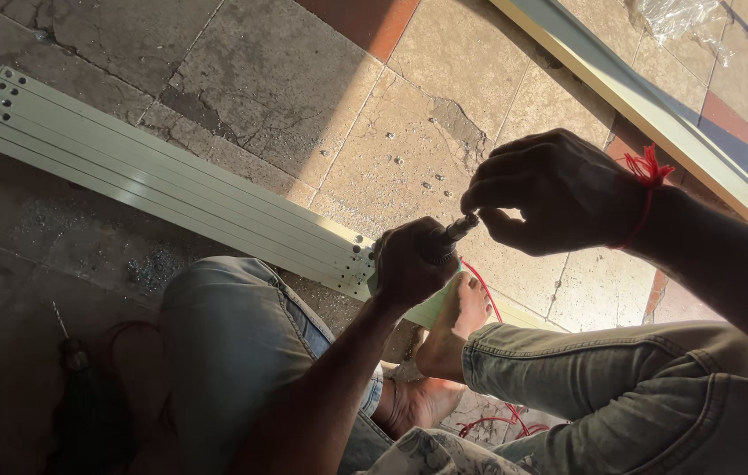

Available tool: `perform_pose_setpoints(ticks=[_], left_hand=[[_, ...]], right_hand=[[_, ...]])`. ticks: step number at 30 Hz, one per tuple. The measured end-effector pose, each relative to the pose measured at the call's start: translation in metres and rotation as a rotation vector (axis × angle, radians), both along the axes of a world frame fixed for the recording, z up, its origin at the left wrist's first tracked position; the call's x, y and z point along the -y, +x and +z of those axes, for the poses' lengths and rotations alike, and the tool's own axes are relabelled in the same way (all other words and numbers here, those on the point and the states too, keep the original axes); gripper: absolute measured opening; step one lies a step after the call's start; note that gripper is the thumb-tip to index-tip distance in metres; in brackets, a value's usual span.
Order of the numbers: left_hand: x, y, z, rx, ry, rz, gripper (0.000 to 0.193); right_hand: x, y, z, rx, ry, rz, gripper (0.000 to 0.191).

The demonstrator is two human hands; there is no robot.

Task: The person sits on the floor and uses a power drill to create holes in a long, white metal profile. They repeatedly insert small metal pins into the drill chuck and drill them into the profile.

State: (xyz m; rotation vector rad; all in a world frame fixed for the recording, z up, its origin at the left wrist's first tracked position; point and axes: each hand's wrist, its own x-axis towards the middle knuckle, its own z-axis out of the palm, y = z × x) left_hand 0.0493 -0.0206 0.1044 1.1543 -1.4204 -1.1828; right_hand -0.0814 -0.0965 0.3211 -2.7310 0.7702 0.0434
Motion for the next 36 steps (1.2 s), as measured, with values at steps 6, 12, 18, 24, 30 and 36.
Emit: perform_pose_setpoints(ticks=[6, 12, 18, 24, 30, 36], left_hand=[[-0.001, -0.002, -0.002, 0.001, 0.004, -0.015, 0.016], [0.0, 0.001, 0.0, -0.008, 0.08, -0.014, 0.016], [0.0, 0.0, -0.001, -0.001, 0.064, -0.02, 0.017], [-0.002, -0.002, 0.0, -0.007, 0.012, -0.009, 0.017], [0.0, -0.006, -0.008, 0.029, 0.057, -0.004, 0.015], [0.003, -0.004, -0.005, 0.032, 0.087, -0.002, 0.016]], right_hand=[[-0.004, -0.002, 0.0, 0.01, -0.015, 0.069, 0.02], [-0.002, -0.006, -0.008, 0.051, 0.198, -0.088, 0.02], [-0.002, -0.005, -0.005, -0.036, 0.186, -0.096, 0.023], [-0.005, -0.007, -0.005, -0.115, -0.023, 0.065, 0.02], [-0.01, 0.0, -0.005, -0.016, -0.261, 0.121, 0.018], [0.002, 0.001, 0.03, 0.092, -0.286, -0.095, 0.018]])
